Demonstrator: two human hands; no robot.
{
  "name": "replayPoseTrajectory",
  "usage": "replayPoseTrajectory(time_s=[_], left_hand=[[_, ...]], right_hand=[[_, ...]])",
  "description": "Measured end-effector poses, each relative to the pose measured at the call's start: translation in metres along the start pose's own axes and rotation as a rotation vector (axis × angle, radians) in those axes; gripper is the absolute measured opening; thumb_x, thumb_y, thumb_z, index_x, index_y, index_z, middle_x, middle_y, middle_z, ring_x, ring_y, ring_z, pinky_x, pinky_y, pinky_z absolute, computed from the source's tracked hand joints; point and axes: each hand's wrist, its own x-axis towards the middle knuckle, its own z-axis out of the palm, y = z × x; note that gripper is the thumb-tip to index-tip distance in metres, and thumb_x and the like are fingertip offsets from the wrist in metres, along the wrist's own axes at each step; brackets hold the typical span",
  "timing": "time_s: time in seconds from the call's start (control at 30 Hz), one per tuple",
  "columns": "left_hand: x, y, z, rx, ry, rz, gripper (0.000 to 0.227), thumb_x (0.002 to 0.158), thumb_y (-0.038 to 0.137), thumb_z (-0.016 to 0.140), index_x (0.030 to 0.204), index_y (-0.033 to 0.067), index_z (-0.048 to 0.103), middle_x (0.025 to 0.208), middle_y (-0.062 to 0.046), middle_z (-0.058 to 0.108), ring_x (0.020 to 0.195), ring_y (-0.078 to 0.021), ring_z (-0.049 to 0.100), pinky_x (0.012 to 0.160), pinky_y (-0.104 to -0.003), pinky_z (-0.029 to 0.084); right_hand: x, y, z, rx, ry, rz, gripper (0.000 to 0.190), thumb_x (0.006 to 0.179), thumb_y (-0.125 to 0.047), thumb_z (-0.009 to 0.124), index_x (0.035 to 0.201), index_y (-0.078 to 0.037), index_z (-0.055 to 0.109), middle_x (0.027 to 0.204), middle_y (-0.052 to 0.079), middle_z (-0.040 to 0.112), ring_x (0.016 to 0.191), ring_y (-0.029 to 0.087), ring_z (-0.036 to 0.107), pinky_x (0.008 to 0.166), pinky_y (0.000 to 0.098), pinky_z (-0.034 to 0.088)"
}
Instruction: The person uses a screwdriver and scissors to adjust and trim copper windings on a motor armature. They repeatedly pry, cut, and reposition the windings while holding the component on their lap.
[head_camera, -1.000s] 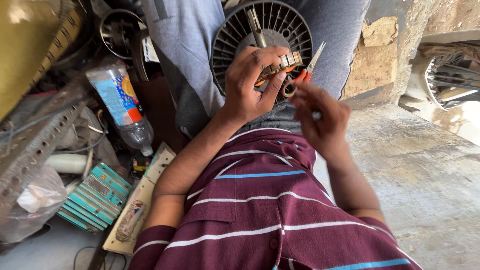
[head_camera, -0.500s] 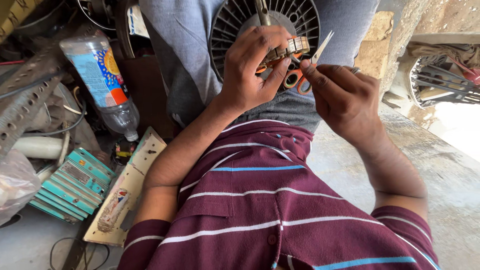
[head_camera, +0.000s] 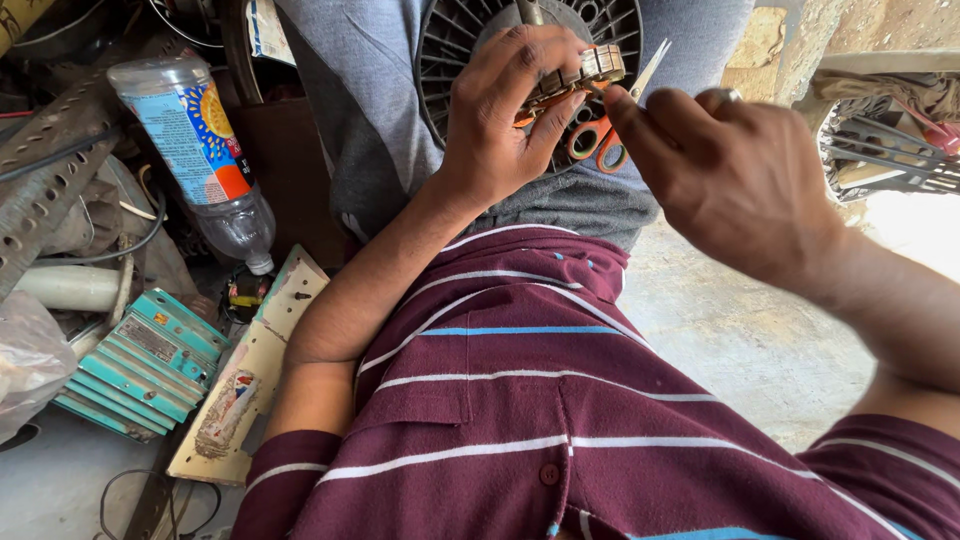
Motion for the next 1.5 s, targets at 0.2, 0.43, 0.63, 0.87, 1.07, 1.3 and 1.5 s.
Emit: replayPoseTrajectory(time_s=[0.2, 0.43, 0.63, 0.87, 1.07, 1.3, 1.5], left_hand=[[0.000, -0.001, 0.001, -0.109, 0.021, -0.041, 0.030, 0.103, 0.005, 0.076, 0.120, 0.0087, 0.051, 0.116, -0.007, 0.068, 0.104, -0.0165, 0.072, 0.084, -0.027, 0.061], [0.003, 0.002, -0.001, -0.141, 0.036, -0.059, 0.037, 0.097, 0.001, 0.079, 0.121, 0.0070, 0.052, 0.114, -0.006, 0.067, 0.094, -0.0133, 0.069, 0.085, -0.026, 0.058], [0.003, 0.004, -0.001, -0.121, 0.003, -0.066, 0.037, 0.099, -0.001, 0.079, 0.127, 0.0059, 0.056, 0.117, -0.004, 0.068, 0.095, -0.0127, 0.071, 0.085, -0.025, 0.060], [0.003, 0.007, -0.003, -0.074, 0.009, -0.083, 0.040, 0.098, 0.000, 0.081, 0.128, 0.0077, 0.056, 0.118, -0.003, 0.068, 0.100, -0.0147, 0.072, 0.088, -0.027, 0.061], [0.000, 0.007, -0.005, -0.040, -0.018, -0.108, 0.043, 0.097, 0.003, 0.082, 0.130, 0.0069, 0.055, 0.118, -0.005, 0.069, 0.101, -0.0159, 0.071, 0.089, -0.028, 0.060], [-0.002, 0.002, 0.000, -0.041, -0.027, -0.093, 0.044, 0.099, 0.003, 0.079, 0.135, 0.0088, 0.054, 0.121, -0.004, 0.069, 0.103, -0.0168, 0.072, 0.092, -0.029, 0.061], [-0.001, 0.002, -0.003, 0.108, -0.104, -0.018, 0.039, 0.100, 0.007, 0.074, 0.135, 0.0106, 0.058, 0.123, -0.006, 0.067, 0.104, -0.0204, 0.069, 0.090, -0.032, 0.058]], right_hand=[[0.006, 0.011, -0.001, 0.070, -0.017, -0.018, 0.036, 0.097, -0.007, 0.067, 0.133, -0.010, 0.072, 0.077, 0.003, 0.063, 0.049, 0.007, 0.045, 0.035, 0.0192, 0.037], [0.000, 0.009, 0.025, 0.469, 0.238, 0.084, 0.034, 0.099, 0.007, 0.068, 0.129, -0.007, 0.073, 0.093, 0.006, 0.070, 0.070, 0.015, 0.065, 0.057, 0.0284, 0.052], [0.001, 0.041, 0.040, 0.604, 0.266, -0.048, 0.028, 0.096, 0.008, 0.074, 0.118, -0.009, 0.077, 0.089, 0.008, 0.073, 0.069, 0.020, 0.067, 0.057, 0.0323, 0.052], [0.015, 0.066, 0.050, 0.849, 0.156, -0.089, 0.019, 0.088, 0.006, 0.080, 0.105, -0.003, 0.078, 0.074, 0.013, 0.071, 0.059, 0.020, 0.066, 0.049, 0.0330, 0.048], [-0.003, 0.056, 0.093, 1.099, 0.227, 0.022, 0.009, 0.103, 0.002, 0.078, 0.112, 0.000, 0.076, 0.090, 0.013, 0.075, 0.077, 0.018, 0.074, 0.067, 0.0246, 0.056], [-0.024, 0.030, 0.124, 1.356, 0.325, 0.235, 0.011, 0.108, -0.001, 0.080, 0.112, 0.005, 0.072, 0.098, 0.013, 0.076, 0.086, 0.016, 0.077, 0.078, 0.0222, 0.061], [-0.026, 0.008, 0.132, 1.252, 0.461, 0.325, 0.012, 0.099, 0.002, 0.082, 0.103, 0.005, 0.071, 0.093, 0.013, 0.075, 0.073, 0.014, 0.072, 0.067, 0.0228, 0.055]])
